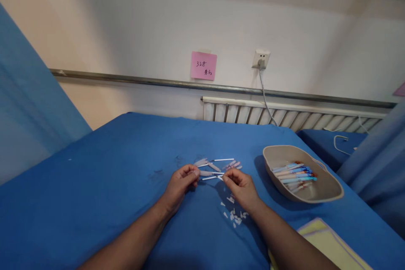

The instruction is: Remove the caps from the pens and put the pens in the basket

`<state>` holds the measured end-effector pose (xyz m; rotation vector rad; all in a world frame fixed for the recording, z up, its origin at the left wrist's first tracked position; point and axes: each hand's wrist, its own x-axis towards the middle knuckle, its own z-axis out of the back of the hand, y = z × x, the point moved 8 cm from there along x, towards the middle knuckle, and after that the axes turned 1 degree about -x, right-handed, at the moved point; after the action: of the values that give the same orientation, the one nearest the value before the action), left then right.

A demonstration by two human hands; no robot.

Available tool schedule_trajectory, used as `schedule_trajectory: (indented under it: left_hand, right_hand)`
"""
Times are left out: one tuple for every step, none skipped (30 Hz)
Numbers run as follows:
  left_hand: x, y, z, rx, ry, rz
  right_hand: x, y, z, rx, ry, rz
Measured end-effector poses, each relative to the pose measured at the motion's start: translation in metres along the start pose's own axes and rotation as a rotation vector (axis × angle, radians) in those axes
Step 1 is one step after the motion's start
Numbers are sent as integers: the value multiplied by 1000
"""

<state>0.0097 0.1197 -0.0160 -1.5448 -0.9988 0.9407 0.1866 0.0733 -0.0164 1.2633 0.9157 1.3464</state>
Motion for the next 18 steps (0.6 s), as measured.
schedule_trajectory:
  left_hand:
    - [0,0,-1,12,7,-2]
    - [0,0,-2,25,14,-2]
    - [-1,0,-2,36,20,0]
    - [0,0,-3,47,28,1]
    - [0,0,-4,56,37,2]
    - [0,0,-4,64,45,3]
    - [-1,-1,-5,72,52,3]
    - [-1,-1,-6,81,59,3]
    - [-1,-2,-7,93,65,5]
    - [-2,-3,-8,107,69,6]
    - [-2,-3,-9,123,71,7]
    - [-3,-4,-10,141,73,9]
    - [-4,-4,-11,157,75,11]
    - [-4,-4,-12,170,80,15]
    - [-5,-3,-14,180,89,21]
    - [-6,-2,-16,184,103,27]
    - [-6,-1,-19,182,119,34]
    - [-7,1,-21,176,135,41]
  right_hand:
    - [0,0,0,-5,4,-2]
    - [-1,1,-1,-12,9,-3]
    - [-1,1,-1,-20,14,-3]
    - [-1,1,-2,-27,19,-2]
    - [-1,2,-2,-35,20,1]
    - [-1,2,-2,-43,22,6]
    - [-1,2,-2,-51,24,9]
    - [-1,2,-2,-60,31,10]
    - [-1,1,-2,-70,39,10]
    - [0,1,-3,-81,50,9]
    - [0,0,-4,-88,61,7]
    - [0,-1,-4,-92,71,2]
    - [0,-1,-5,-93,77,-1]
    - [0,-1,-5,-95,78,-1]
    - [-1,-1,-6,-99,75,3]
    - [-1,1,-6,-104,72,12]
    - [-2,3,-6,-111,65,24]
    - [-3,6,-6,-119,56,38]
